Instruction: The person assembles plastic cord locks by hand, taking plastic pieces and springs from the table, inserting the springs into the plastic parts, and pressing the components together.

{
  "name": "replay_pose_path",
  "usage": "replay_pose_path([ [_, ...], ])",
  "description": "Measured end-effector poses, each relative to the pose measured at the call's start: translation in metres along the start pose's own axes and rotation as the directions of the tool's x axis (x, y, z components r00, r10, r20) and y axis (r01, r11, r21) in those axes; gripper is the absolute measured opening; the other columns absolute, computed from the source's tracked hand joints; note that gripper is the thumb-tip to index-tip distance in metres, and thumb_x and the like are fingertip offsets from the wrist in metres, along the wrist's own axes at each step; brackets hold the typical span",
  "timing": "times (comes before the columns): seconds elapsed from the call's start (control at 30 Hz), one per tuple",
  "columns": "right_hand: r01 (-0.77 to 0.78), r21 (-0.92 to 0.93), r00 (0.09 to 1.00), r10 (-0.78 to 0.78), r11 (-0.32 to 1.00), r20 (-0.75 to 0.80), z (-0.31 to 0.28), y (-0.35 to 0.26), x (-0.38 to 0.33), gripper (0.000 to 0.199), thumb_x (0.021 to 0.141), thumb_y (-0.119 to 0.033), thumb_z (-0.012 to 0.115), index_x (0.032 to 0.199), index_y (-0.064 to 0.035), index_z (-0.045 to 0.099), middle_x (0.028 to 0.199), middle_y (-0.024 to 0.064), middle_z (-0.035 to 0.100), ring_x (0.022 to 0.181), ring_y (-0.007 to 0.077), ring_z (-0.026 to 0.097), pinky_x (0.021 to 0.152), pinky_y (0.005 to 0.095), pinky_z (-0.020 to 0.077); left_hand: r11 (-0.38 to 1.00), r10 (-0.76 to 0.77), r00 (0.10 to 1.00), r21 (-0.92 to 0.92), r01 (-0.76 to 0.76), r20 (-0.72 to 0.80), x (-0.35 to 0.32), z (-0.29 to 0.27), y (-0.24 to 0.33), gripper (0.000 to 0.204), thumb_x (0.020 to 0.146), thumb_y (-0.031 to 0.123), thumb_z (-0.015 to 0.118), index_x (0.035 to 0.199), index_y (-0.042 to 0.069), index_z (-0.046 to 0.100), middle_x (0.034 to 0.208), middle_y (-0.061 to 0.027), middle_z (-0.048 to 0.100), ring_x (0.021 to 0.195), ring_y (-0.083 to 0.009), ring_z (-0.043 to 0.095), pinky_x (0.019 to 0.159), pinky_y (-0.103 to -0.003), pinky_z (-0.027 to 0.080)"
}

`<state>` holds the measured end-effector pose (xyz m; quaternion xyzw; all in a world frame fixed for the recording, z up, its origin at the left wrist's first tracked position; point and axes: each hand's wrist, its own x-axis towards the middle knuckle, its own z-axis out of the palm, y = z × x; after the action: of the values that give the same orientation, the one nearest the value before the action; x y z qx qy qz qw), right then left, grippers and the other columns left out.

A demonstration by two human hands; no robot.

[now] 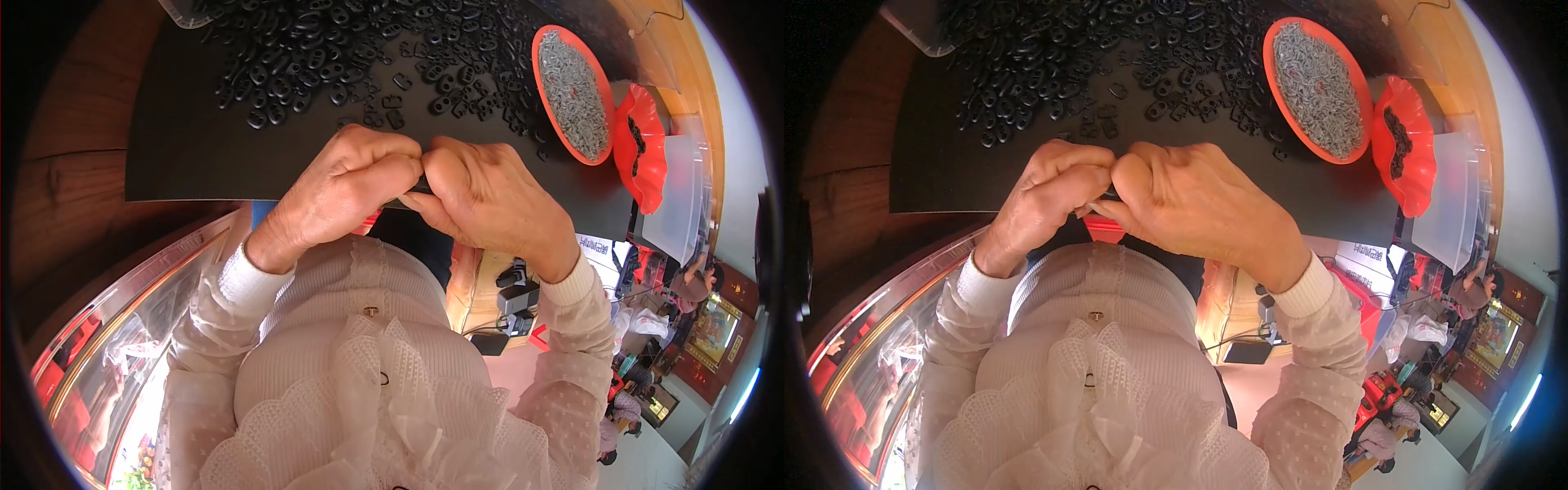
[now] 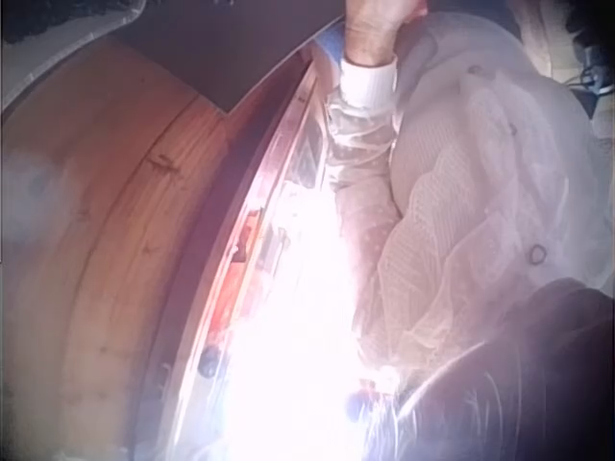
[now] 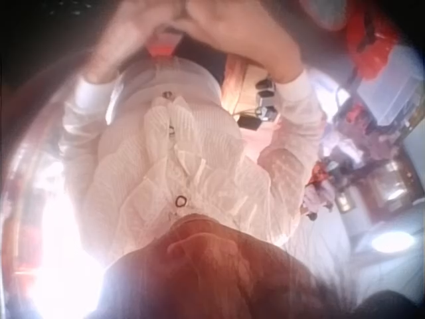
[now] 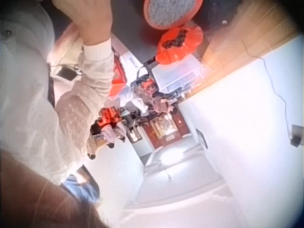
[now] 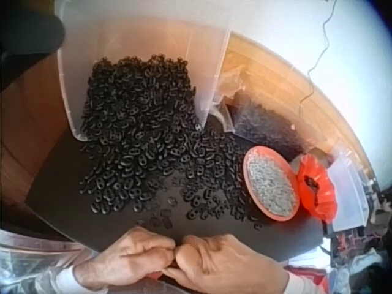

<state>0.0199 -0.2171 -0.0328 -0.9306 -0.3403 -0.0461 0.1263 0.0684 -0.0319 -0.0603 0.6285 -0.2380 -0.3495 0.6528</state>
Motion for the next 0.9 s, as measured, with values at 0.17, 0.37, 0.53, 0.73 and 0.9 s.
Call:
replay_pose_path([
  [0.17, 0.045, 0.009, 0.998, -0.045, 0.999, -0.051, 0.003, 0.002, 0.001, 0.035, 0.082, -0.026, 0.068, 0.071, -0.0050, 0.042, 0.061, 0.0078, 0.047, 0.053, 0.0236, 0.056, 0.043, 0.0337, 0.0436, 0.995, 0.096, 0.995, 0.024, -0.097, 0.019, 0.002, -0.002, -0.002, 0.021, 0.082, 0.009, 0.049, 0.066, -0.003, 0.045, 0.055, -0.0045, 0.039, 0.051, -0.0085, 0.036, 0.047, -0.030, 0.031],
  [0.37, 0.060, 0.010, 0.989, -0.058, 0.998, -0.134, 0.008, 0.004, 0.001, 0.037, 0.080, -0.026, 0.071, 0.071, -0.0058, 0.041, 0.061, 0.0076, 0.047, 0.051, 0.0227, 0.056, 0.043, 0.0327, 0.0429, 0.998, 0.058, 0.998, -0.015, -0.058, -0.019, 0.000, -0.001, -0.002, 0.021, 0.082, 0.009, 0.049, 0.064, -0.001, 0.046, 0.056, -0.0016, 0.041, 0.052, -0.0066, 0.036, 0.047, -0.027, 0.030],
  [0.53, -0.010, 0.071, 0.972, 0.027, 0.997, -0.233, 0.008, 0.005, -0.005, 0.037, 0.075, -0.029, 0.074, 0.079, -0.0049, 0.047, 0.068, 0.0065, 0.048, 0.051, 0.0210, 0.054, 0.044, 0.0304, 0.0434, 0.993, -0.034, 0.999, -0.118, 0.029, -0.041, 0.000, 0.001, 0.006, 0.021, 0.081, 0.010, 0.047, 0.062, 0.000, 0.047, 0.056, 0.0000, 0.043, 0.053, -0.0062, 0.037, 0.048, -0.026, 0.030],
  [0.73, -0.020, 0.094, 0.952, 0.048, 0.995, -0.303, 0.009, -0.002, -0.006, 0.038, 0.070, -0.021, 0.078, 0.089, -0.0017, 0.052, 0.074, 0.0077, 0.048, 0.053, 0.0224, 0.053, 0.045, 0.0321, 0.0432, 0.986, -0.056, 0.996, -0.163, 0.044, -0.074, -0.002, 0.001, 0.005, 0.022, 0.081, 0.010, 0.046, 0.062, 0.001, 0.046, 0.055, 0.0009, 0.042, 0.053, -0.0060, 0.036, 0.048, -0.025, 0.030],
  [0.9, 0.039, 0.174, 0.955, 0.015, 0.984, -0.297, 0.007, -0.001, -0.004, 0.036, 0.068, -0.011, 0.077, 0.093, 0.0007, 0.053, 0.074, 0.0099, 0.049, 0.054, 0.0250, 0.051, 0.045, 0.0344, 0.0421, 0.988, -0.037, 0.998, -0.154, 0.029, -0.046, -0.003, 0.002, 0.008, 0.020, 0.081, 0.006, 0.047, 0.061, 0.001, 0.047, 0.055, 0.0012, 0.041, 0.053, -0.0055, 0.036, 0.047, -0.025, 0.030],
])
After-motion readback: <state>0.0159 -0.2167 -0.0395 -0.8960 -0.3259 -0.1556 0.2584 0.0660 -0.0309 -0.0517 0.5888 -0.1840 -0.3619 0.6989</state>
